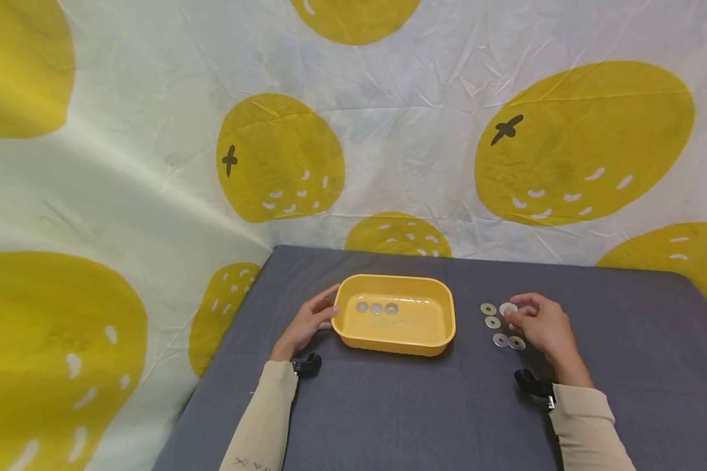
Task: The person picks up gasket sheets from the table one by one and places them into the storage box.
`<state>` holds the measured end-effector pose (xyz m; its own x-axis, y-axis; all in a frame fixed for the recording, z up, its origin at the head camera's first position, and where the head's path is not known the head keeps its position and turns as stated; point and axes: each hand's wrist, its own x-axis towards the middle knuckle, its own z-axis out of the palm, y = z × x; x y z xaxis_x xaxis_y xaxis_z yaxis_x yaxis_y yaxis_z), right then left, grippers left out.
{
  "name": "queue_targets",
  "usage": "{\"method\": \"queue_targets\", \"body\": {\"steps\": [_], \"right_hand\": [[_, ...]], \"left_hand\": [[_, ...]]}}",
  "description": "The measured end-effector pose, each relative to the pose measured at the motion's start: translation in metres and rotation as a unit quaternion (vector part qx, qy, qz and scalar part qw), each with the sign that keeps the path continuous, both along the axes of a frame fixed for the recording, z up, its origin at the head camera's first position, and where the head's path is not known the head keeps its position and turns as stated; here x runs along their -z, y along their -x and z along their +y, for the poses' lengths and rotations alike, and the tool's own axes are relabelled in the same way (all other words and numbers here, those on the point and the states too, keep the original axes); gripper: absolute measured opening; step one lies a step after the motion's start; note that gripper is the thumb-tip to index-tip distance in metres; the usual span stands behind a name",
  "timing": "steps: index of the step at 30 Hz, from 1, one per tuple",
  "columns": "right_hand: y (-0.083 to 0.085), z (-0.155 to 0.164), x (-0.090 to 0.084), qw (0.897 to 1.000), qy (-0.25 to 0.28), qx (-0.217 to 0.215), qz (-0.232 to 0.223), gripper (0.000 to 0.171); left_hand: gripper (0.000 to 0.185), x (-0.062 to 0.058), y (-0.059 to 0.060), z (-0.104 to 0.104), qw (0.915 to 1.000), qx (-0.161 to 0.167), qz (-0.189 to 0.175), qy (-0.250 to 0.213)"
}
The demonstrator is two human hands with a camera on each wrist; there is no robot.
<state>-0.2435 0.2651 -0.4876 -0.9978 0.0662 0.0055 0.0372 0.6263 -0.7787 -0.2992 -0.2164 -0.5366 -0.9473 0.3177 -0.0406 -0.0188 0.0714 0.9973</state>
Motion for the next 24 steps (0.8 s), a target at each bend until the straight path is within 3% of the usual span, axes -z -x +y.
{"method": "queue_targets", "body": {"steps": [4, 13, 24], "right_hand": [[-0.001, -0.007, -0.008, 0.999, 0.029, -0.015, 0.030, 0.043], [-0.004, -0.039, -0.035, 0.996, 0.039, -0.028, 0.068, 0.041], [0.001, -0.077, -0.049, 0.996, 0.058, -0.036, 0.058, 0.042]], "left_hand": [[0.059, 0.001, 0.000, 0.000, 1.0000, -0.001, 0.001, 0.001], [0.058, 0.001, 0.000, 0.000, 1.0000, 0.000, -0.001, -0.004], [0.059, 0.000, 0.001, -0.001, 1.0000, 0.002, 0.000, -0.001]]}}
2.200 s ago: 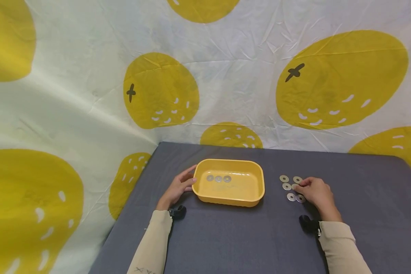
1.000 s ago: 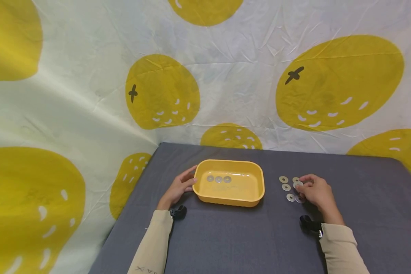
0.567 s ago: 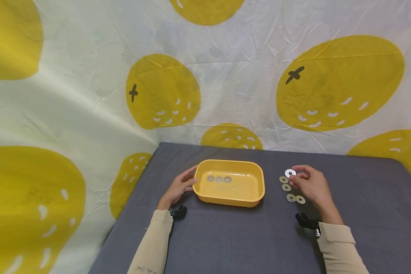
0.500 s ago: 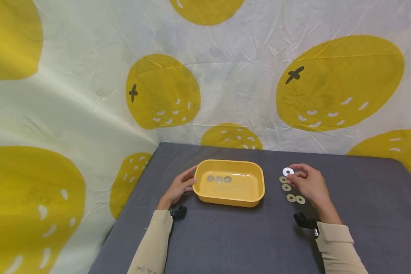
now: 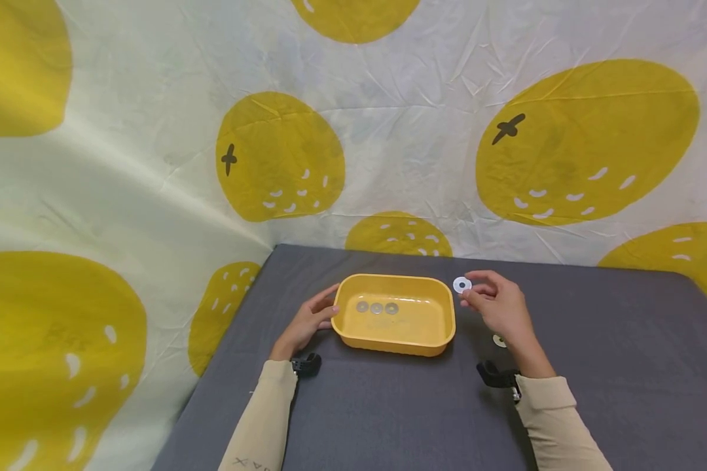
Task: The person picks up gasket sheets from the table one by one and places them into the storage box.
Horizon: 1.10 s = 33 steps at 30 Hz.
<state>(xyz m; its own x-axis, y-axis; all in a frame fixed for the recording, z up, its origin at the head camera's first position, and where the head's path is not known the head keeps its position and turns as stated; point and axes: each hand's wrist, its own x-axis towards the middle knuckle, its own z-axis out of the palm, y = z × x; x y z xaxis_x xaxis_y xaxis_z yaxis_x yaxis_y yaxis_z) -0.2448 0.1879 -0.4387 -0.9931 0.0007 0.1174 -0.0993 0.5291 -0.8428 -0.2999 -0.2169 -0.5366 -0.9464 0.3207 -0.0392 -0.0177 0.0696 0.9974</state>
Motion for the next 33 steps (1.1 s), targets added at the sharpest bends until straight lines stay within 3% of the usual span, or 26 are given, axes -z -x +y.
{"method": "queue_targets", "body": {"steps": [14, 33], "right_hand": [[0.018, -0.045, 0.003, 0.999, 0.040, -0.017, 0.008, 0.037], [0.037, -0.088, 0.035, 0.998, 0.063, -0.011, -0.002, 0.032]], "left_hand": [[0.058, 0.000, 0.000, 0.000, 1.0000, 0.000, -0.001, -0.002], [0.058, 0.006, 0.000, -0.002, 0.9999, 0.005, 0.016, -0.003]]}}
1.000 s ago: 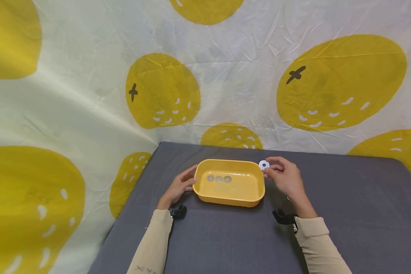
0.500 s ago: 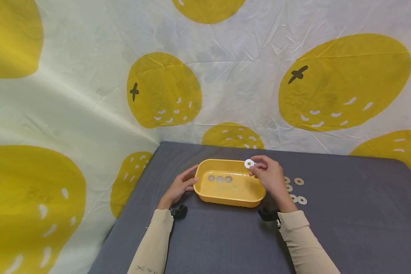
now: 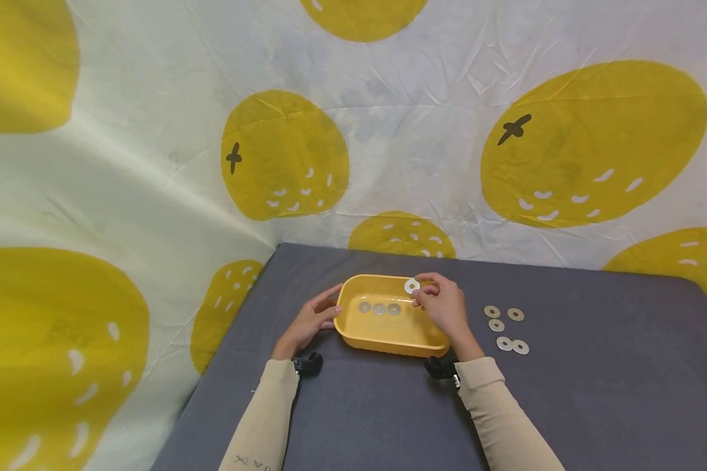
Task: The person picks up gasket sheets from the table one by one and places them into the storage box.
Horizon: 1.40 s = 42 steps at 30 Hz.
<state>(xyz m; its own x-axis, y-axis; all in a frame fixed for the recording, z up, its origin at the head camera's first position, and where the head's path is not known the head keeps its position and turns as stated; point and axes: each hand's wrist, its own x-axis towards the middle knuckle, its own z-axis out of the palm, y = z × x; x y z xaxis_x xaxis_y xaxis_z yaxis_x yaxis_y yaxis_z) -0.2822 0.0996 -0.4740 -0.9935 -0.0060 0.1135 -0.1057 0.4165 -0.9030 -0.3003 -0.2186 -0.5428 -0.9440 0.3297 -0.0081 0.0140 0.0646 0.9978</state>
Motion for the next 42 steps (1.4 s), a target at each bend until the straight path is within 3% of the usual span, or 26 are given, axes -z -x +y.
{"method": "queue_targets", "body": {"steps": [10, 21, 34, 42], "right_hand": [[0.013, -0.009, 0.019, 1.000, -0.026, 0.004, -0.014, 0.030], [0.017, -0.010, 0.023, 0.997, -0.067, -0.022, -0.043, 0.029], [0.022, -0.013, 0.024, 0.978, -0.206, -0.018, -0.027, 0.021], [0.021, -0.016, 0.025, 0.972, -0.229, -0.012, -0.041, 0.020]], "left_hand": [[0.057, -0.001, 0.000, 0.001, 1.0000, -0.006, -0.006, 0.001], [0.059, 0.000, -0.001, 0.002, 0.9999, -0.006, -0.009, 0.011], [0.059, -0.001, 0.001, 0.002, 0.9999, -0.007, -0.012, 0.003], [0.058, -0.002, 0.002, 0.002, 0.9998, -0.011, -0.016, 0.004]]}}
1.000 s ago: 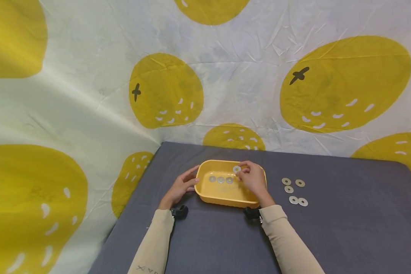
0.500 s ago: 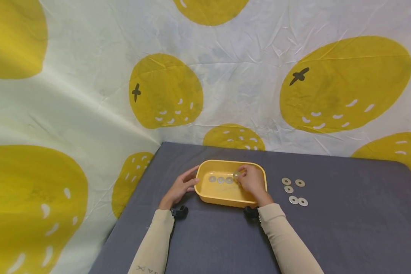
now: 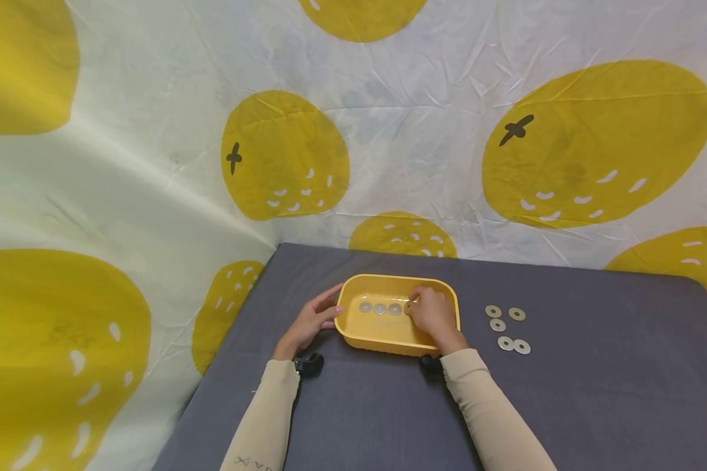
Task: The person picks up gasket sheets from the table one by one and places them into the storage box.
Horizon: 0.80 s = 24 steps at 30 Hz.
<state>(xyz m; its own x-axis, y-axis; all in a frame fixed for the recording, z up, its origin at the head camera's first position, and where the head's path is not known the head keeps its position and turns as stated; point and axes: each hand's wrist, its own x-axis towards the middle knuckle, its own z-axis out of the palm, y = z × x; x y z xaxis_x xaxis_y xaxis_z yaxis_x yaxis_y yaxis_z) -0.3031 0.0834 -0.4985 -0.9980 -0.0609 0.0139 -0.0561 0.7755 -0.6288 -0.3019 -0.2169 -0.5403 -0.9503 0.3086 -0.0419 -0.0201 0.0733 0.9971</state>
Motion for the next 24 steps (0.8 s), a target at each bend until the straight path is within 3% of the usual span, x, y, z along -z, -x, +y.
{"method": "queue_targets", "body": {"steps": [9, 14, 20, 24], "right_hand": [[-0.0026, 0.0002, -0.0021, 1.000, -0.024, -0.017, -0.003, 0.025], [-0.0022, -0.0001, -0.0017, 1.000, -0.008, -0.016, 0.005, 0.025], [-0.0019, -0.0005, 0.0004, 0.996, 0.049, -0.017, 0.072, 0.018], [-0.0062, 0.0001, -0.0012, 0.982, 0.129, -0.022, 0.140, 0.014]], "left_hand": [[0.058, -0.0016, -0.0017, 0.0012, 1.0000, -0.001, -0.002, 0.003], [0.059, -0.0006, -0.0018, 0.0005, 1.0000, 0.002, 0.003, 0.002], [0.059, 0.0010, -0.0025, 0.0001, 1.0000, 0.002, 0.005, 0.005], [0.058, 0.0019, -0.0024, 0.0006, 1.0000, -0.002, 0.007, 0.006]]}}
